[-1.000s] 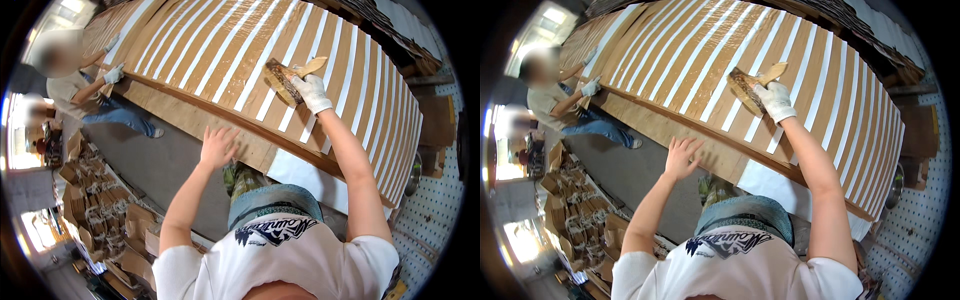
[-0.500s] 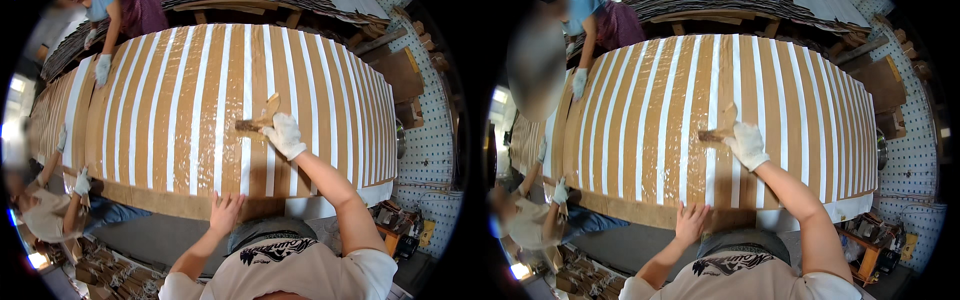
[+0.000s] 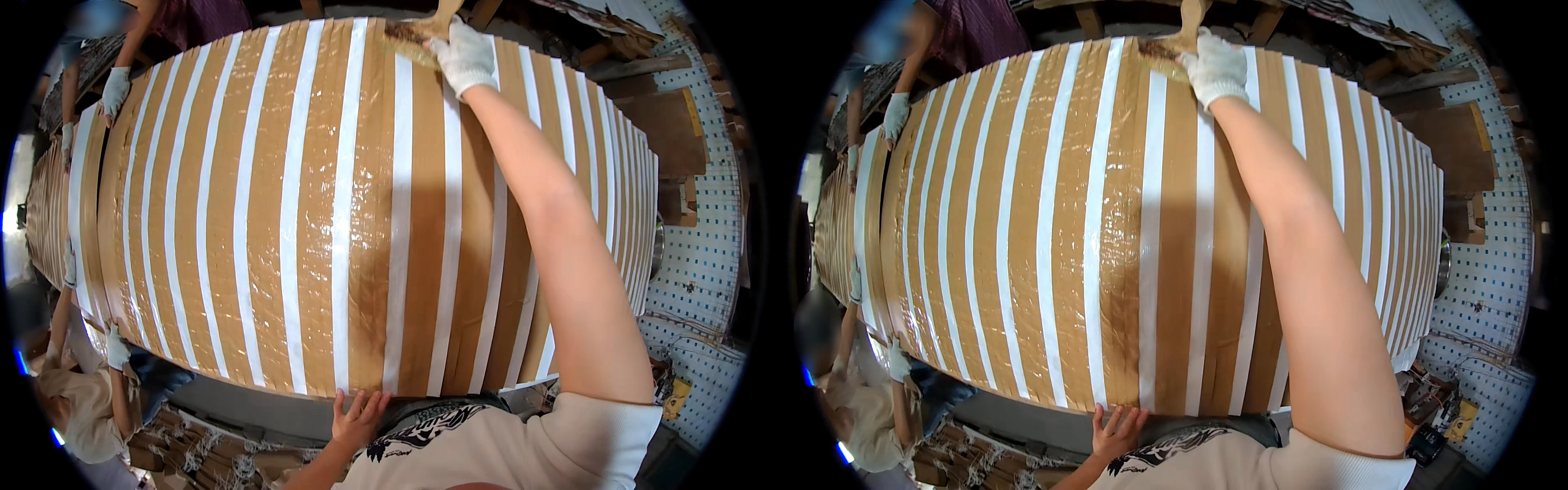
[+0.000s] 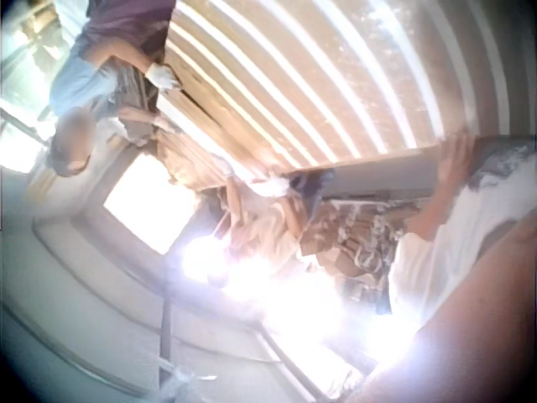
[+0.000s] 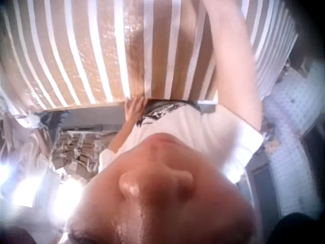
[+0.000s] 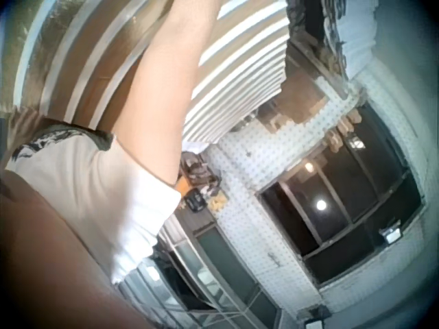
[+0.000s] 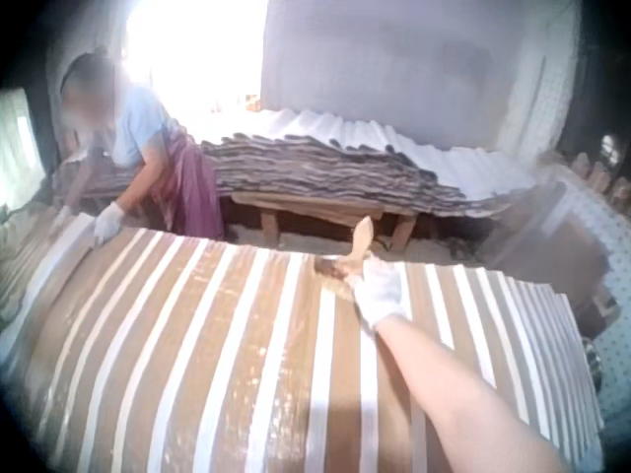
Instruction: The person repeatedly dips a brush into a metal bowl and applies a clear liquid to the surface of a large, striped, curved object. The person works along the length of the object, smoothing the applied liquid with the brush.
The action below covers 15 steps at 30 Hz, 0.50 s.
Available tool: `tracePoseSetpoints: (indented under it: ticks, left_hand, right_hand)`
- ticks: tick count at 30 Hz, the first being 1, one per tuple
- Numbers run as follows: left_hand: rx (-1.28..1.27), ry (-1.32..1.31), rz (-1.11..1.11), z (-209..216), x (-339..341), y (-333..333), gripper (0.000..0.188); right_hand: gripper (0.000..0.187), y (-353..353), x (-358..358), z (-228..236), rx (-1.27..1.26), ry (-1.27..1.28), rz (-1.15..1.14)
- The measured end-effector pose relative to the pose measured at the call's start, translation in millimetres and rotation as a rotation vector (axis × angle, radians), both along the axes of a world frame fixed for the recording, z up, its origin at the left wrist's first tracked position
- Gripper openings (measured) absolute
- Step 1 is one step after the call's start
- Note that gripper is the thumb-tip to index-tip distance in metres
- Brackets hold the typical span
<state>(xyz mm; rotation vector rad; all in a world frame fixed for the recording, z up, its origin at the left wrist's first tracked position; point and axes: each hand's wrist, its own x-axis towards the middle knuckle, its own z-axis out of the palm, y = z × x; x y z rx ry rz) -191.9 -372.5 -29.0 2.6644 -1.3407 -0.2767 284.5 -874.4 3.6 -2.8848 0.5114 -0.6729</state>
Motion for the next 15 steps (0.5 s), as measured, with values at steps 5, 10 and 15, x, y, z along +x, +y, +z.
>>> tracePoseSetpoints:
  ticks: [5,10,15]
  left_hand:
    - [0.226,0.271,-0.086,21.8,20.9,-8.9,0.08]
    - [0.023,0.171,-0.005,13.5,13.8,-7.9,0.085]
    - [0.011,0.158,0.009,22.4,11.3,-6.8,0.082]
  right_hand:
    - [0.032,25.7,-58.7,33.1,0.212,0.004,0.054]
    - [0.023,98.3,-199.8,18.6,0.125,-0.039,0.643]
    - [0.016,196.8,-384.6,63.4,0.147,0.392,0.702]
